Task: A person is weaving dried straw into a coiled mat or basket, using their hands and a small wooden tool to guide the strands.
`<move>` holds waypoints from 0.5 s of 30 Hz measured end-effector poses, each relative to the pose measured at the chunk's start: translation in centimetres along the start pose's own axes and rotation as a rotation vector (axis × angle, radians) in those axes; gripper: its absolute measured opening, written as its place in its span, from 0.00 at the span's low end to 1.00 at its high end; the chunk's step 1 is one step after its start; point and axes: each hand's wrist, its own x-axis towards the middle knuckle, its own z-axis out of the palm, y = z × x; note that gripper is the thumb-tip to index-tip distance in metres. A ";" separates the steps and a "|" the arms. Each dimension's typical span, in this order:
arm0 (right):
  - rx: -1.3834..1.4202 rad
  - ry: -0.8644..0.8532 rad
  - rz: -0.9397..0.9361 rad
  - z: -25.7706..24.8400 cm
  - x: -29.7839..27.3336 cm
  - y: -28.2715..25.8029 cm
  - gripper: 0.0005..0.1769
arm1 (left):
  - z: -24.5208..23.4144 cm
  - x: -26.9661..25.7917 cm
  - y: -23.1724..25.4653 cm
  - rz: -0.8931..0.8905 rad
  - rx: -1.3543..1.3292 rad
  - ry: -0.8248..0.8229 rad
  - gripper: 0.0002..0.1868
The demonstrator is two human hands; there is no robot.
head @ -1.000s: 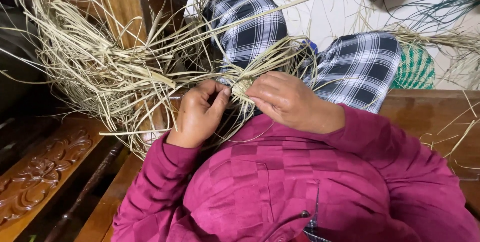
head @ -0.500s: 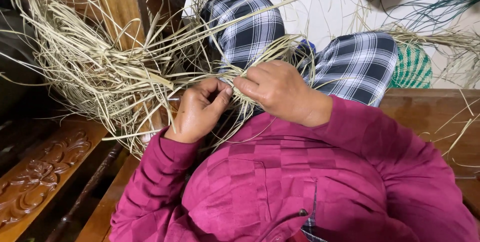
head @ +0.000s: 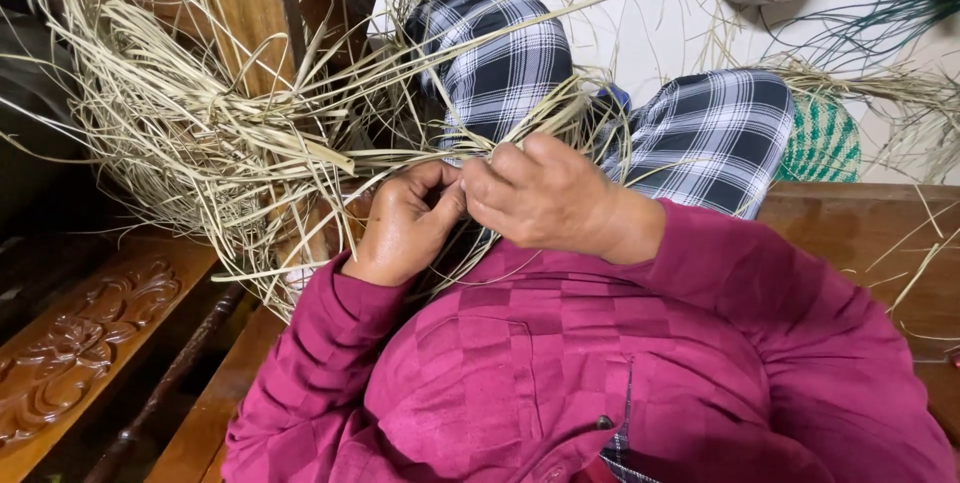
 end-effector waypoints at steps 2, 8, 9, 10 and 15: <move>-0.026 0.002 -0.011 -0.3 0.3 -0.1 0.11 | 0.2 0.1 -0.1 0.021 -0.005 0.005 0.09; 0.067 -0.076 0.110 -1.0 -0.3 -0.3 0.10 | 0.2 -0.2 -1.2 0.015 0.004 0.034 0.07; 0.119 -0.118 0.165 -1.3 -0.5 -0.3 0.09 | 0.2 -0.2 -1.6 -0.007 -0.016 0.032 0.07; 0.121 -0.119 0.164 -1.2 -0.7 -0.1 0.09 | 0.2 -0.3 -1.6 -0.009 -0.017 0.032 0.07; 0.326 -0.158 0.380 -0.2 -2.1 1.3 0.09 | 0.3 0.1 -1.8 -0.043 -0.063 0.040 0.07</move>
